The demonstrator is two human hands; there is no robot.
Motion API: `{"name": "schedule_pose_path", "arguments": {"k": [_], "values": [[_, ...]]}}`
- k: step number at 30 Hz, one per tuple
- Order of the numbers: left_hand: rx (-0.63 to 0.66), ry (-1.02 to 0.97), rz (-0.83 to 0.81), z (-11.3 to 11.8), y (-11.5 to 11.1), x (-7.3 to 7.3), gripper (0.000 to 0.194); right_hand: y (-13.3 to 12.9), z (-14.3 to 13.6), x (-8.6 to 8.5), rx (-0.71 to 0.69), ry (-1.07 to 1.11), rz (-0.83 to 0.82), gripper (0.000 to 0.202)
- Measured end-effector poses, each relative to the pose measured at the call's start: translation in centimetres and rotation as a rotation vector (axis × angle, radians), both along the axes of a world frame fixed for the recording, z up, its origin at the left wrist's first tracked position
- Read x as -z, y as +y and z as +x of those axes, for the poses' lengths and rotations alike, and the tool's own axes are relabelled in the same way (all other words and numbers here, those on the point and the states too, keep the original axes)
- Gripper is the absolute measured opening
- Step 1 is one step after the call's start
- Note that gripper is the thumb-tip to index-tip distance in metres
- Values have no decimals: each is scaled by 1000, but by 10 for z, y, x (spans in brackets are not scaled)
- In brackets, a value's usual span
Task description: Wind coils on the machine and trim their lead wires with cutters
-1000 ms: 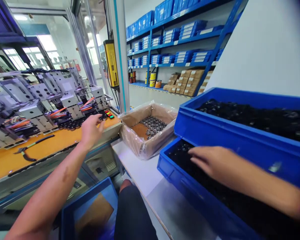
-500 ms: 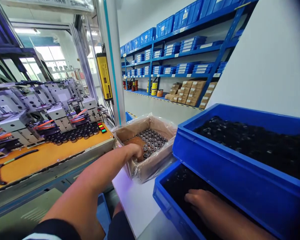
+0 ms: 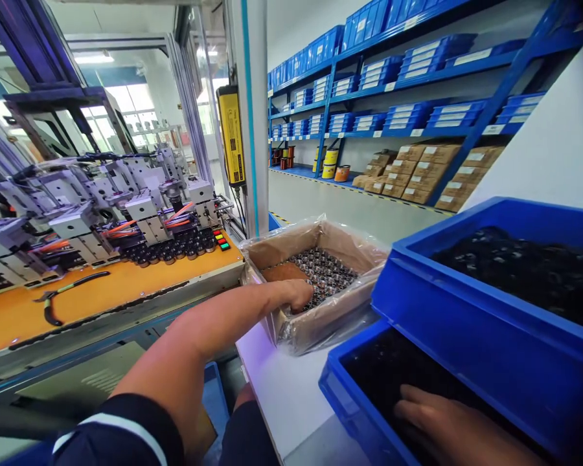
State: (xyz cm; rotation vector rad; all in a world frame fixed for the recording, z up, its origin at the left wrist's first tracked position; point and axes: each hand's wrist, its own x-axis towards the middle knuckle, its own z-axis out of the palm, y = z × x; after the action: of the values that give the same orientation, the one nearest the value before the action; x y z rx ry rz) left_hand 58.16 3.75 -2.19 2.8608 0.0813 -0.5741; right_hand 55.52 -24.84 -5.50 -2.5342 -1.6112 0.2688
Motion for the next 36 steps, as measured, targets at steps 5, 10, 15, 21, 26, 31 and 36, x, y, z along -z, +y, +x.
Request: {"name": "schedule_pose_path", "arguments": {"k": [5, 10, 15, 21, 26, 31, 36], "values": [[-185, -33, -69, -17, -2, -31, 32, 5, -6, -18, -19, 87, 55, 30], [-317, -439, -308, -78, 0, -75, 21, 12, -10, -36, -54, 50, 168, 33], [-399, -728, -642, -199, -14, -73, 16, 16, -10, -45, -123, -163, 526, 24], [-486, -898, -1429, -304, -48, -44, 49, 36, -48, -68, -124, -205, 752, 13], [-452, -905, -1501, -328, -63, -40, 37, 62, -132, -102, -374, -2, 934, 12], [-367, -905, -1567, -339, -75, -30, 28, 59, -175, -98, -459, 164, 959, 18], [-408, -967, -1424, -340, -85, -30, 46, 51, -171, -91, -436, 193, 942, 19]]}}
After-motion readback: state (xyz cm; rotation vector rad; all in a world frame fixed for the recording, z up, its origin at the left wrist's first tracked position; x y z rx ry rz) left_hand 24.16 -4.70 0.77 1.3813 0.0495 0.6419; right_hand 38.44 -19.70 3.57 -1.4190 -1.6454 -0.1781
